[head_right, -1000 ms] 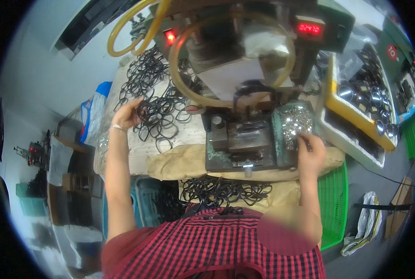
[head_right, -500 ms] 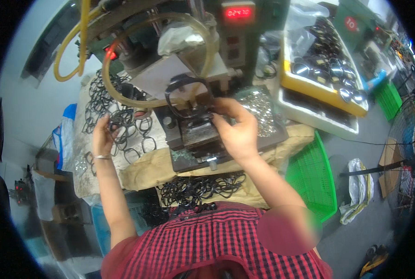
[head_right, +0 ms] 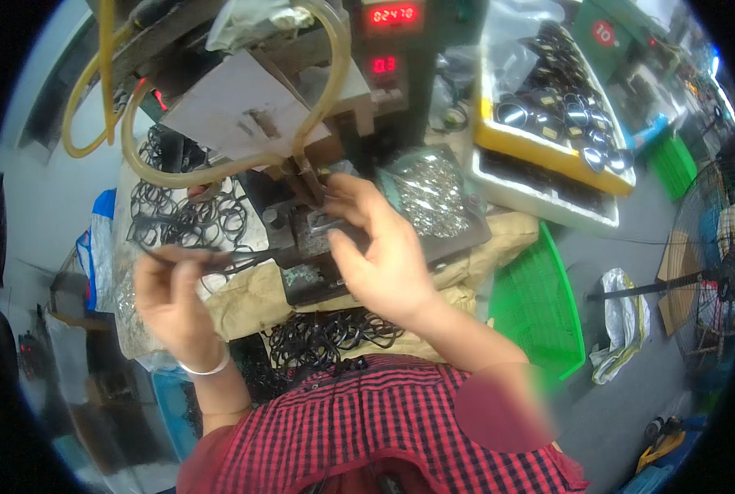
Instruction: The person repeatedly picks up black spectacle frames and small metal screws, places them into a press machine, and removes the assembled units. The person handles frames and screws one at a time throughout the clip.
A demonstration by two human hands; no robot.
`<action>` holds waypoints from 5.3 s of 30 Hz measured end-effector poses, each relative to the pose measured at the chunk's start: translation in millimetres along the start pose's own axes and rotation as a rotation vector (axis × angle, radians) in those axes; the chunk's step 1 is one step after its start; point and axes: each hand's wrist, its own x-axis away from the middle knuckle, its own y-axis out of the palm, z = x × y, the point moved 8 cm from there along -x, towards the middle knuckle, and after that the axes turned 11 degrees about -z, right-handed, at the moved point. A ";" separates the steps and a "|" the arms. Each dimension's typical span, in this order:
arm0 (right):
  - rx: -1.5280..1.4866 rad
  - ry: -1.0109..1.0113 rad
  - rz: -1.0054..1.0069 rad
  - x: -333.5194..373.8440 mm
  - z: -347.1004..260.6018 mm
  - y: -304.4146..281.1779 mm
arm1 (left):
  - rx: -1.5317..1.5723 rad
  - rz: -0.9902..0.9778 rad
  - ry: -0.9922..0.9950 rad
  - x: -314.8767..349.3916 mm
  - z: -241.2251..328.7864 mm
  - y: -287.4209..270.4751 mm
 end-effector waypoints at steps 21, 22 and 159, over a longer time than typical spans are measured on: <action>1.057 0.031 0.201 -14.6 88.1 -88.0 | -0.099 -0.243 0.085 -32.3 -3.7 94.1; 1.109 -0.104 0.210 -25.4 89.9 -80.6 | -0.100 -0.239 0.095 -30.2 -4.8 92.4; 1.270 0.117 0.266 -1.2 66.1 -84.2 | 0.014 -0.328 0.152 -18.2 3.3 71.7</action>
